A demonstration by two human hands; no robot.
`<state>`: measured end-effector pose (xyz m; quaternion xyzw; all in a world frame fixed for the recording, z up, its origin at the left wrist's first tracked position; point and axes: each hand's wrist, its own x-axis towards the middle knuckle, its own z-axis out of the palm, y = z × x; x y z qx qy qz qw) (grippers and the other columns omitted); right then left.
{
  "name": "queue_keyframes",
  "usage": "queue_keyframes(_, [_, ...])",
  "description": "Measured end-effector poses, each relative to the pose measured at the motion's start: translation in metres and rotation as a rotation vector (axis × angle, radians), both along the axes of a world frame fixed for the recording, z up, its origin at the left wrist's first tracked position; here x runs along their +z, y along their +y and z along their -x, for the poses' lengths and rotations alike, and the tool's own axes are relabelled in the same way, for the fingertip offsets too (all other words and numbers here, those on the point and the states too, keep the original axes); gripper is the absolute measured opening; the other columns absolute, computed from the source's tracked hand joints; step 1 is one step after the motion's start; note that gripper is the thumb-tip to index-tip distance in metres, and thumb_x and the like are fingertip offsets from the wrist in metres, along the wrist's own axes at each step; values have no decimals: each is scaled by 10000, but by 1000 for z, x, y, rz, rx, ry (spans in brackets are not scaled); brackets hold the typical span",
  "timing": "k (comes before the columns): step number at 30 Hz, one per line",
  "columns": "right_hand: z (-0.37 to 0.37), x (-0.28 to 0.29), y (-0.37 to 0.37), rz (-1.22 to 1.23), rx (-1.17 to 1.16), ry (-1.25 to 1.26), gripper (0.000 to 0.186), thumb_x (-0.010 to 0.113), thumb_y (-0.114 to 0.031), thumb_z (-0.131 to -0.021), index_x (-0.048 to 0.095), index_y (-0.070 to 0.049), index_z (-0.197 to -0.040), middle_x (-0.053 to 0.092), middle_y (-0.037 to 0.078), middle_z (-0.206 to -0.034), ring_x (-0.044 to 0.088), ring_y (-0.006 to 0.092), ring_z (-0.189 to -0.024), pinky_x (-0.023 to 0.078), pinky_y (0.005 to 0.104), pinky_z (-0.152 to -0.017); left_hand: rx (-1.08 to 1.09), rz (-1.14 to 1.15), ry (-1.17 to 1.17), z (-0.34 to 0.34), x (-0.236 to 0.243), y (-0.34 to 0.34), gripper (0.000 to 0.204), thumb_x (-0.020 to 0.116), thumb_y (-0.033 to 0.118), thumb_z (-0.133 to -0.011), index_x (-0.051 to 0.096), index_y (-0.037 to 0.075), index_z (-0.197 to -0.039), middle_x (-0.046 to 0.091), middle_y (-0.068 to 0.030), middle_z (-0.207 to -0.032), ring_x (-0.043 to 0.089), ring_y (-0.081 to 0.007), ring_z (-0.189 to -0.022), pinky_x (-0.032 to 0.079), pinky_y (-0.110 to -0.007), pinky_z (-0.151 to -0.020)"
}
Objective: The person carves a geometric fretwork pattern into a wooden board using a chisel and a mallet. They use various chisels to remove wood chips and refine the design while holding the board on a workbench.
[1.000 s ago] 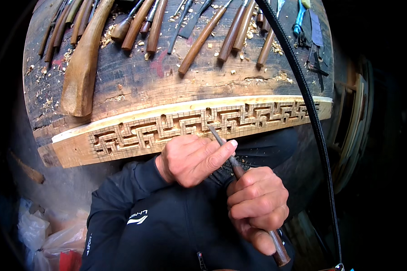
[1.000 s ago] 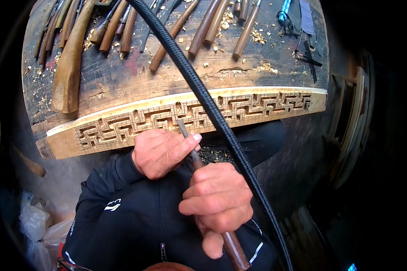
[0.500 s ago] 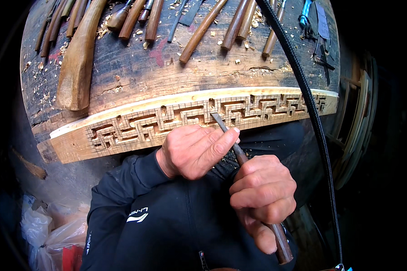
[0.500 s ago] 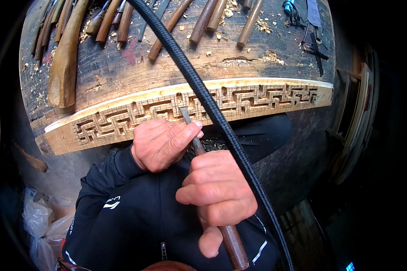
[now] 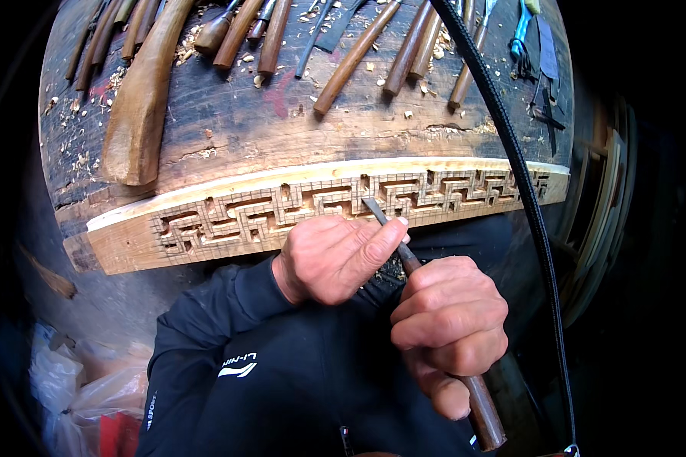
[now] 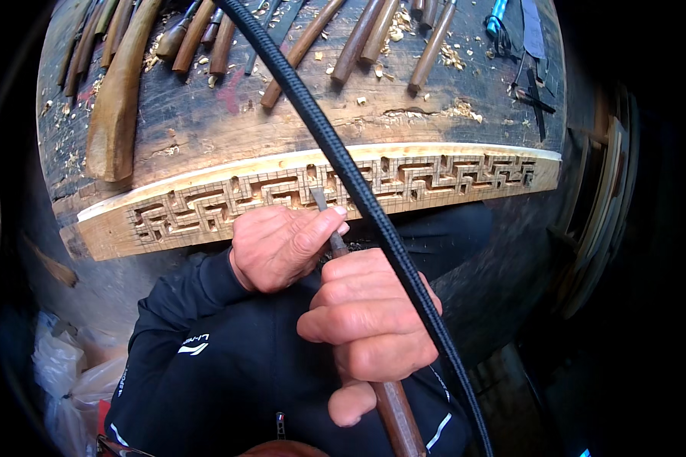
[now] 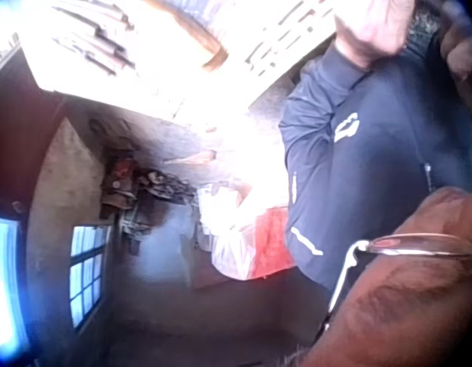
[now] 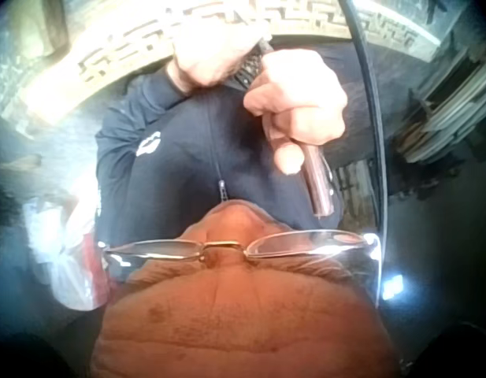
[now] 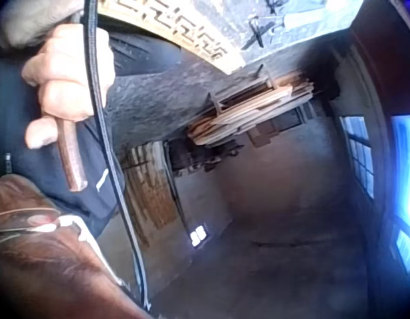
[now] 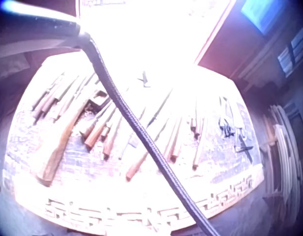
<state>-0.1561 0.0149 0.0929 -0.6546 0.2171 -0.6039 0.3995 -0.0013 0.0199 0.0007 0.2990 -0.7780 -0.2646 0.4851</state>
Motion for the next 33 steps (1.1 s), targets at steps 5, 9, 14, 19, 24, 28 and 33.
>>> queue_keyframes(5, [-9,4,-10,-16,-55,54,614,574,-415,-1198,433,-99,-690,623,72,-600,505,117,-376,335,254,-350,-2,-70,20,-1,2,1,434,813,10,-913,739,-72,-1332,851,-105,-961,858,-257,-858,666,-339,-674])
queue_keyframes(9, [-13,3,-21,-41,-62,58,580,537,-342,-1205,413,-101,-692,601,64,-591,471,102,-375,320,261,-346,85,-55,65,5,-4,2,491,787,14,-855,755,-69,-1339,831,-117,-936,795,-212,-730,601,-323,-592])
queue_keyframes(14, [-14,9,-27,-64,-92,101,549,537,-307,-1202,421,-97,-709,583,67,-581,460,112,-381,325,276,-353,169,-35,103,10,3,-7,468,810,-17,-840,763,-67,-1303,816,-115,-883,768,-207,-661,576,-318,-548])
queue_keyframes(19, [-6,-9,28,107,-184,-28,532,566,-339,-1208,494,-80,-748,644,93,-678,599,178,-472,420,302,-415,-31,68,36,-4,-6,5,515,808,68,-915,678,-49,-1400,857,-128,-1084,847,-263,-893,658,-353,-699])
queue_keyframes(24, [-34,-14,56,154,-559,-112,463,648,-352,-1180,499,-58,-854,697,141,-798,678,227,-550,530,327,-456,-110,88,29,-6,3,2,477,755,42,-929,706,-54,-1393,816,-144,-1040,817,-269,-866,632,-363,-690])
queue_keyframes(28, [3,-9,52,177,-190,61,411,716,-334,-1144,553,-24,-927,730,221,-874,725,314,-624,623,403,-552,-124,151,-143,-9,4,2,496,753,99,-927,722,-55,-1398,767,-130,-969,748,-229,-742,574,-337,-619])
queue_keyframes(33, [24,-1,34,103,98,7,535,713,-411,-1137,543,-50,-780,716,232,-870,668,269,-579,531,357,-507,-44,201,-109,-2,-7,3,494,745,80,-882,748,-67,-1353,766,-138,-950,724,-201,-705,557,-325,-589])
